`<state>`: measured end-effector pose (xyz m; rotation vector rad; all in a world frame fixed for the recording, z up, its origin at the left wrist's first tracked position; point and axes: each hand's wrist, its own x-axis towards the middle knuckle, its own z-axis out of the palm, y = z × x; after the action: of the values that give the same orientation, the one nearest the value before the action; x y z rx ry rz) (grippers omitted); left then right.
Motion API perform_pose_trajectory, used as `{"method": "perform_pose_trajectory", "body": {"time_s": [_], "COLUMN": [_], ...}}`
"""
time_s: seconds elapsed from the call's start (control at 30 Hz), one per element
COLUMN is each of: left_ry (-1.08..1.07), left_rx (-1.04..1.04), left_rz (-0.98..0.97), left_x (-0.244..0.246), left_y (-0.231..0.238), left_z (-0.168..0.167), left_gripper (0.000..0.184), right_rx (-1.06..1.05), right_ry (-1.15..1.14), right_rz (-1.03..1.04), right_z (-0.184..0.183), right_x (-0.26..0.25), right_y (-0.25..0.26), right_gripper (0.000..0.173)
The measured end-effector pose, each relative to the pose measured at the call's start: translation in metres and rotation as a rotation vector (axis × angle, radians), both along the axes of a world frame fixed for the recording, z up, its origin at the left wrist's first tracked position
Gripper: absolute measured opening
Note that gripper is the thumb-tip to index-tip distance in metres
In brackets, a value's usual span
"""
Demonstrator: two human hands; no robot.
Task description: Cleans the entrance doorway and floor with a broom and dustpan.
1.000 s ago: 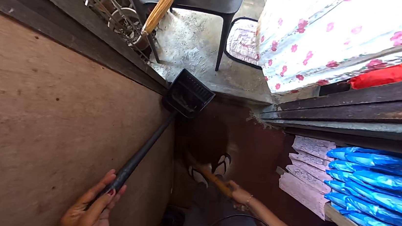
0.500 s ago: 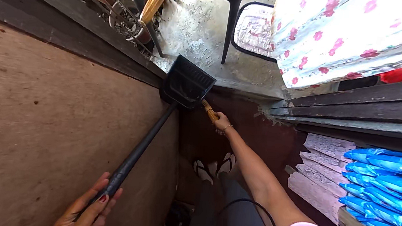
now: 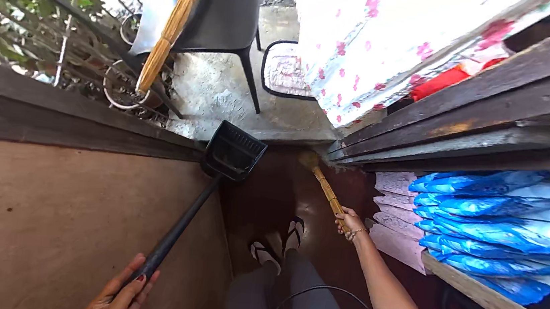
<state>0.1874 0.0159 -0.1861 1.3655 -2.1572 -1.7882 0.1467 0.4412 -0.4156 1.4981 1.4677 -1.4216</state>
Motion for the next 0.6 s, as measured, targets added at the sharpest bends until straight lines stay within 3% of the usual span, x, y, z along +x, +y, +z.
{"method": "perform_pose_trajectory", "body": {"time_s": [0.17,0.3,0.4,0.6], "left_ry": [-0.04,-0.086,-0.135,-0.233], "left_rx": [0.004,0.017,0.026,0.048], "left_rz": [-0.082,-0.165,-0.213,-0.314], "left_x": [-0.024,-0.053,-0.075,-0.108], "left_y": [0.011,0.007,0.0,-0.018], "left_z": [-0.017,-0.04,-0.056,-0.078], "left_gripper": [0.031,0.031,0.031,0.029], "right_rx": [-0.157,-0.159,-0.13,-0.115], "right_ry": [0.157,0.241,0.177,0.118], "right_rz": [-0.357,-0.596,-0.639,-0.656], "right_z": [0.053,0.03,0.012,0.063], "right_x": [-0.011,-0.036,-0.021,-0.003], "right_y": [-0.001,0.0,-0.025,-0.063], "right_gripper": [0.042,0.029,0.031,0.032]}}
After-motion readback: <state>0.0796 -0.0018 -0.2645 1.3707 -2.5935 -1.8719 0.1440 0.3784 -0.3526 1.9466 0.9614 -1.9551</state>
